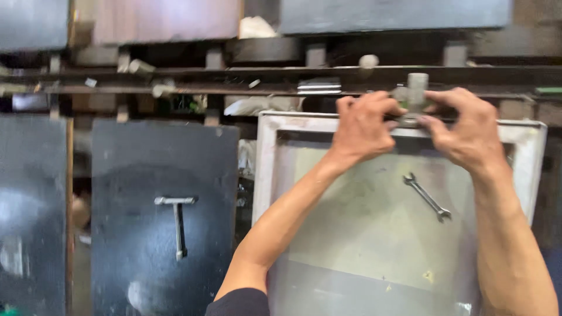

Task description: Securing a screen printing frame to a metal rail using a wrench and a T-handle socket.

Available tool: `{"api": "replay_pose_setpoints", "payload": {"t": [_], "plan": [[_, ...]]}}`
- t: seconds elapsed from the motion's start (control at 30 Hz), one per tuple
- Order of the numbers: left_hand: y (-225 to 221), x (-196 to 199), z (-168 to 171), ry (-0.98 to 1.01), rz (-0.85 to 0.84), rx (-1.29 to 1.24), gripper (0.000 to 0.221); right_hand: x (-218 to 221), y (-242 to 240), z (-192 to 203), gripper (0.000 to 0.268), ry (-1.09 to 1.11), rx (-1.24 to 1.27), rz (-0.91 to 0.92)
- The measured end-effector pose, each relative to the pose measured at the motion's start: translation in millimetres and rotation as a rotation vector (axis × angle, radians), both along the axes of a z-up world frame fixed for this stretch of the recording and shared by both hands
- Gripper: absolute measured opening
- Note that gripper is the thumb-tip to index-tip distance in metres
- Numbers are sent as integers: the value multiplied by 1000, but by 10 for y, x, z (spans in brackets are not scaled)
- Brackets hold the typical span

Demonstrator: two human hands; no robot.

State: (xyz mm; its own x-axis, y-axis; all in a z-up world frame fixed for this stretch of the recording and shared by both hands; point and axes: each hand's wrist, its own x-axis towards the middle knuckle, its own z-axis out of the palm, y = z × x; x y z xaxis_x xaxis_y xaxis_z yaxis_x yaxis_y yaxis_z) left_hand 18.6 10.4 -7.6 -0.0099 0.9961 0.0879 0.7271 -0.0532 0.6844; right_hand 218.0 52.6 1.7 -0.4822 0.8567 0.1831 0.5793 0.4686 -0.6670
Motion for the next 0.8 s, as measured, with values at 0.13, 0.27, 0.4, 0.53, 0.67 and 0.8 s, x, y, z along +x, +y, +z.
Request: {"api": "replay_pose_setpoints", "payload": {"t": [0.13, 0.27, 0.4, 0.53, 0.67, 0.8], "plan": [[-14, 92, -71, 82, 93, -13, 32, 175, -19, -352, 29, -126, 19, 91], [51, 159, -153, 102, 122, -79, 33, -70, 55, -923, 30, 72, -85, 167], [150, 345, -538, -107, 124, -26, 33, -435, 28, -979, 22, 55, -38, 261], [57, 172, -239, -24, 37, -91, 31, -112, -14, -879, 16, -3, 26, 190], [-7, 106, -68, 43, 33, -65, 36, 435, -127, -740, 8, -75, 109, 73], [-45, 70, 28, 63, 63, -1, 28, 263, -256, -161, 9, -827, 600, -113]]}}
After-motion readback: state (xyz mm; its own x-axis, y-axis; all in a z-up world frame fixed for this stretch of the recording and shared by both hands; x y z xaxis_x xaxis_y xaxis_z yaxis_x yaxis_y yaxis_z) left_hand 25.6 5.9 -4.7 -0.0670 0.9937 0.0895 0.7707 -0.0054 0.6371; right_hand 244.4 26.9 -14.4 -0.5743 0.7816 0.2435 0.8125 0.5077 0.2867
